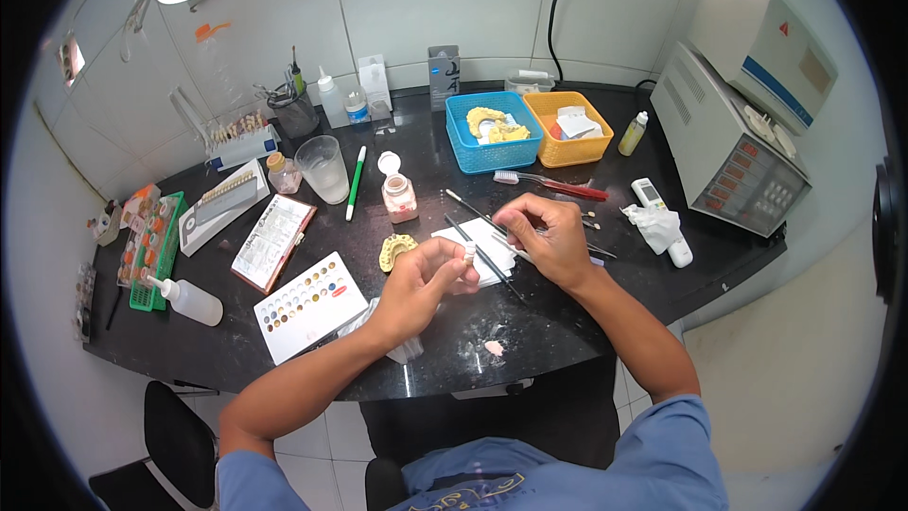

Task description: The person is working on a small dental prosthesis, likely a partial denture or bridge, using a fine brush to apply a pink material and a metal tool to shape it. They are seated at a workbench with various dental tools, a color palette, and a yellow dental cast visible. The person repeatedly applies material and refines the shape of the prosthesis.

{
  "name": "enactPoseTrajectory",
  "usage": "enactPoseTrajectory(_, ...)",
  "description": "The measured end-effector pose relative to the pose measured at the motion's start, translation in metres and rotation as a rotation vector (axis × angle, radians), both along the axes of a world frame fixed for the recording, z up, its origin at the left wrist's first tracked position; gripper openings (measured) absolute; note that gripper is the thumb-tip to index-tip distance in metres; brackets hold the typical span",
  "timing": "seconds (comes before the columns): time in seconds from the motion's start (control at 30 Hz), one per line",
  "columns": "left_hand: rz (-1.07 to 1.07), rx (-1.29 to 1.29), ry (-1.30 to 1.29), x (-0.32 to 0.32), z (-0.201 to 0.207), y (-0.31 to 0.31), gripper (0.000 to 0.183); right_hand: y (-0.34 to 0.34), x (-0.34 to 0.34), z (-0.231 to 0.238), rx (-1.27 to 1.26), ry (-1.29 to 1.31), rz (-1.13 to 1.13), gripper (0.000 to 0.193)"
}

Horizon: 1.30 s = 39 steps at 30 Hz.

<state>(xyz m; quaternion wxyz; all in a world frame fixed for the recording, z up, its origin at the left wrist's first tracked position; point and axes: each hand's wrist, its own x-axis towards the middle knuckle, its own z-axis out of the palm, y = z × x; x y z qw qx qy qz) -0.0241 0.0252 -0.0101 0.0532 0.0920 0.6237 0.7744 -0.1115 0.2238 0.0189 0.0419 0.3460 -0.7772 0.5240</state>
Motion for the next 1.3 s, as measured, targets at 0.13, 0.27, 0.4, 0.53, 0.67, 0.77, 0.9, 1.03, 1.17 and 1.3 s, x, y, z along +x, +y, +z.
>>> enactPoseTrajectory(0.13,-0.056,0.020,-0.026,0.000,0.000,0.000,0.015,0.001,0.002,-0.001,-0.091,0.014,0.105,0.012)
enactPoseTrajectory(0.27,-0.066,0.082,-0.050,0.001,-0.001,0.002,0.014,-0.003,0.008,-0.006,-0.187,-0.278,0.211,0.013)
enactPoseTrajectory(0.4,-0.057,0.131,-0.078,0.003,0.000,0.009,0.016,-0.003,0.013,-0.005,-0.227,-0.460,0.288,0.013)
enactPoseTrajectory(0.53,-0.031,0.118,-0.093,0.000,0.001,0.011,0.016,-0.003,0.012,-0.007,-0.262,-0.517,0.289,0.012)
enactPoseTrajectory(0.67,-0.031,0.089,-0.043,-0.003,-0.001,0.010,0.016,-0.004,0.015,-0.007,-0.298,-0.529,0.268,0.012)
enactPoseTrajectory(0.77,-0.015,0.068,-0.013,-0.008,-0.003,0.008,0.016,-0.002,0.015,-0.006,-0.283,-0.516,0.260,0.015)
enactPoseTrajectory(0.9,-0.021,0.089,-0.021,-0.009,-0.003,0.006,0.017,-0.003,0.020,-0.008,-0.248,-0.360,0.289,0.027)
enactPoseTrajectory(1.03,-0.037,0.081,-0.043,-0.004,0.002,0.003,0.015,-0.004,0.026,-0.002,-0.185,-0.313,0.296,0.036)
enactPoseTrajectory(1.17,0.065,-0.531,0.119,0.001,0.016,0.000,0.009,0.000,0.022,0.003,-0.177,-0.208,0.135,0.038)
enactPoseTrajectory(1.3,0.327,-0.998,0.451,0.005,0.024,0.003,0.006,0.008,0.010,0.008,-0.265,-0.091,0.030,0.032)
